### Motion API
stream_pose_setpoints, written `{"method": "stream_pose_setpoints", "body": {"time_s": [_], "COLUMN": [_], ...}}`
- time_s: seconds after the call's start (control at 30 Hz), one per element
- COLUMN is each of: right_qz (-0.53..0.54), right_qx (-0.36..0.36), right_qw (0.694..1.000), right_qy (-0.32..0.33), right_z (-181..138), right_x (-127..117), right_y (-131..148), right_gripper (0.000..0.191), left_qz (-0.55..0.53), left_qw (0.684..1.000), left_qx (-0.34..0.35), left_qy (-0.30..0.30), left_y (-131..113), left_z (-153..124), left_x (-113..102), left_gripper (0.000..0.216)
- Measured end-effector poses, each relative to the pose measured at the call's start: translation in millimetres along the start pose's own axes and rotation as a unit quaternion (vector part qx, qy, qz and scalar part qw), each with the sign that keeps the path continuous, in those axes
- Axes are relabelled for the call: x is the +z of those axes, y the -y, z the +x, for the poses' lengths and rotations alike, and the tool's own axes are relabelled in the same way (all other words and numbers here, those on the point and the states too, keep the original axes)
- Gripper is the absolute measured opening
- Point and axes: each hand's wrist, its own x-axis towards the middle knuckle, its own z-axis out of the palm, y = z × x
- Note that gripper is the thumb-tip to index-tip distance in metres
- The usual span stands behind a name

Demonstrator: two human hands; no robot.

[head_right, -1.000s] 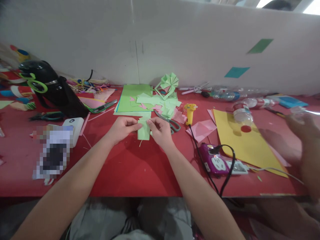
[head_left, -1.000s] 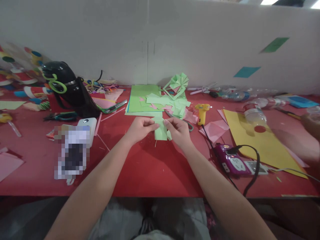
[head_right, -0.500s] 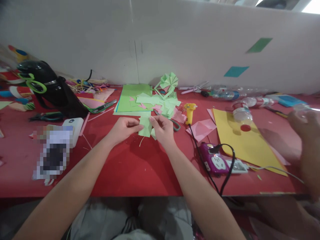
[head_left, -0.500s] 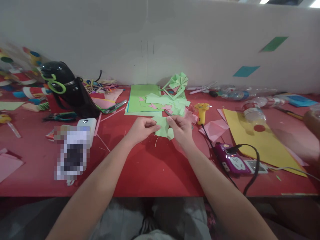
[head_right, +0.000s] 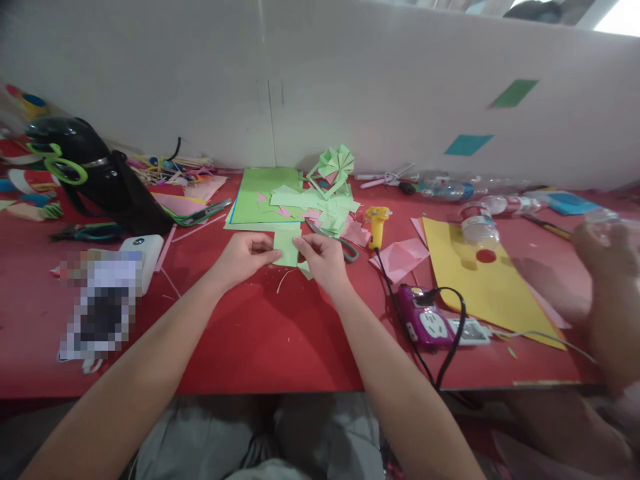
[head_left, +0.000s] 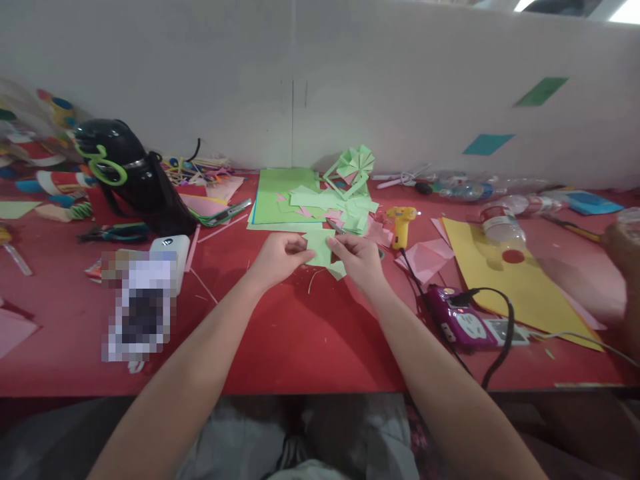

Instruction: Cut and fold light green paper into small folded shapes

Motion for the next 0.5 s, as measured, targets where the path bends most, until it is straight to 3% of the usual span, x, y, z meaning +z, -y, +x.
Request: {"method": "stream_pose_setpoints", "body": {"time_s": [0.13, 0.5], "right_qz": [-0.054, -0.051], "right_qx": [-0.033, -0.008], "right_qw": [0.998, 0.993], "right_qy": [0.024, 0.102], "right_z": [-2.4, -4.7], "right_x": [0.2, 6.7], "right_y": [2.1, 6.2], "right_gripper": [0.041, 0.037], "left_qz": [-0.021, 0.013], "left_qw": [0.999, 0.994], "left_qx": [0.012, 0.053], "left_qy": [0.041, -0.099], "left_y": [2.3, 15.6], "left_z": [-0.2, 7.4], "left_x": [-1.5, -4.2], "left_gripper": [0.025, 0.029]}}
